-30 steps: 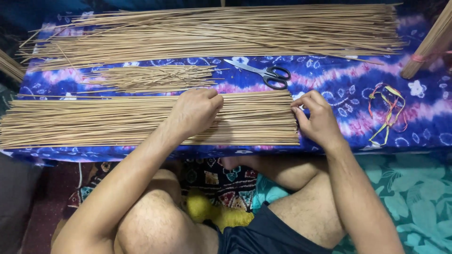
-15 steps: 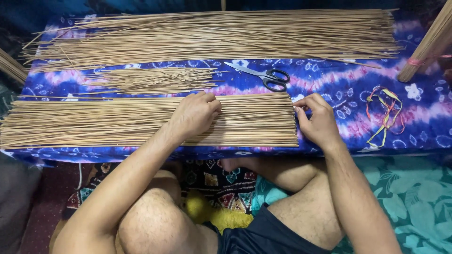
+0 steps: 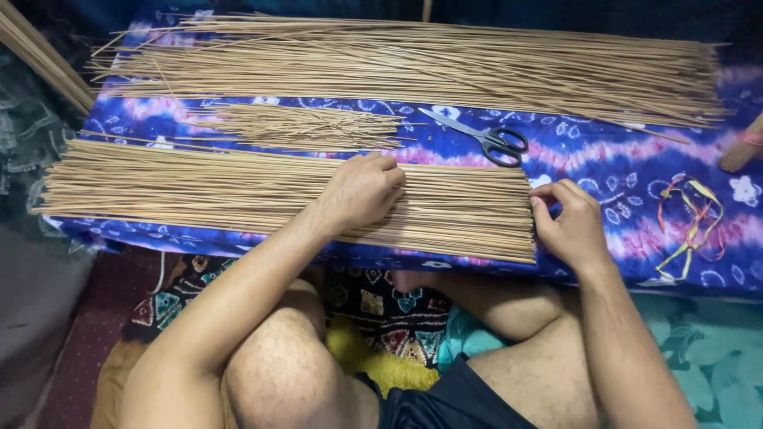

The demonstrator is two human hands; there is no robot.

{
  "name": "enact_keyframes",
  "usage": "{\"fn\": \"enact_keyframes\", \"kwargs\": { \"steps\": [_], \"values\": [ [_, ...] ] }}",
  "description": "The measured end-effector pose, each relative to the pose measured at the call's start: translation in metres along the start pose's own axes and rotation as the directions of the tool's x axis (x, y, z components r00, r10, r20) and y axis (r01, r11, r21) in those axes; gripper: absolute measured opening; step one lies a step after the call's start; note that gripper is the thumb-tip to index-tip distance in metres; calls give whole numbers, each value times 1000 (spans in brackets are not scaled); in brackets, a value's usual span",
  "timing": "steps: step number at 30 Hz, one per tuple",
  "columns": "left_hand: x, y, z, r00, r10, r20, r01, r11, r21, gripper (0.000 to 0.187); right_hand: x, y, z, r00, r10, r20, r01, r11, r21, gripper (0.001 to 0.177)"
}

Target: Aligning bundles of thin bamboo sticks and cutting them to a uniform length using scissors.

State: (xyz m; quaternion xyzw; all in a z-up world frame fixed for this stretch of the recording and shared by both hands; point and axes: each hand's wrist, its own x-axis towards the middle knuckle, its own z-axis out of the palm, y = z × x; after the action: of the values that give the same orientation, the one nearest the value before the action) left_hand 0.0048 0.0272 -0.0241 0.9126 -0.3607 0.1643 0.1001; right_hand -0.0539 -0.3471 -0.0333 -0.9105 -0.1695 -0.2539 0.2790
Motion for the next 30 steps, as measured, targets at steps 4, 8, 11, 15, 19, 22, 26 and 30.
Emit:
{"fn": "enact_keyframes", "kwargs": {
  "steps": [4, 8, 11, 15, 19, 22, 26, 30],
  "values": [
    [-7, 5, -39, 998, -33, -48, 28, 996, -89, 9, 13, -42, -17, 997, 76, 11, -76, 997, -7, 8],
    [-20, -41, -44, 962, -195, -192, 190, 981, -45, 4, 32, -65, -10, 1000, -1, 20, 2, 1000, -16, 9],
    [-44, -89, -61, 870, -397, -294, 406, 913, -31, 7, 56, -92, 6, 994, -82, 73, 81, 997, 16, 8],
    [-94, -178, -65, 658, -649, -382, 733, 668, 127, 14, 98, -129, 46, 960, -203, 195, 195, 979, 60, 5],
    [-134, -256, -45, 583, -717, -383, 809, 557, 187, 16, 131, -135, 110, 934, -322, 158, 295, 940, 168, 8],
    [-141, -289, -28, 496, -806, -323, 867, 481, 130, 24, 146, -146, 141, 898, -361, 250, 325, 930, 173, 8],
    [-136, -305, -19, 444, -854, -271, 896, 424, 132, 21, 153, -151, 160, 882, -365, 298, 328, 929, 168, 9],
    [-144, -319, -20, 493, -771, -403, 869, 461, 183, 13, 155, -141, 162, 884, -366, 290, 338, 930, 144, 11]
  ]
}}
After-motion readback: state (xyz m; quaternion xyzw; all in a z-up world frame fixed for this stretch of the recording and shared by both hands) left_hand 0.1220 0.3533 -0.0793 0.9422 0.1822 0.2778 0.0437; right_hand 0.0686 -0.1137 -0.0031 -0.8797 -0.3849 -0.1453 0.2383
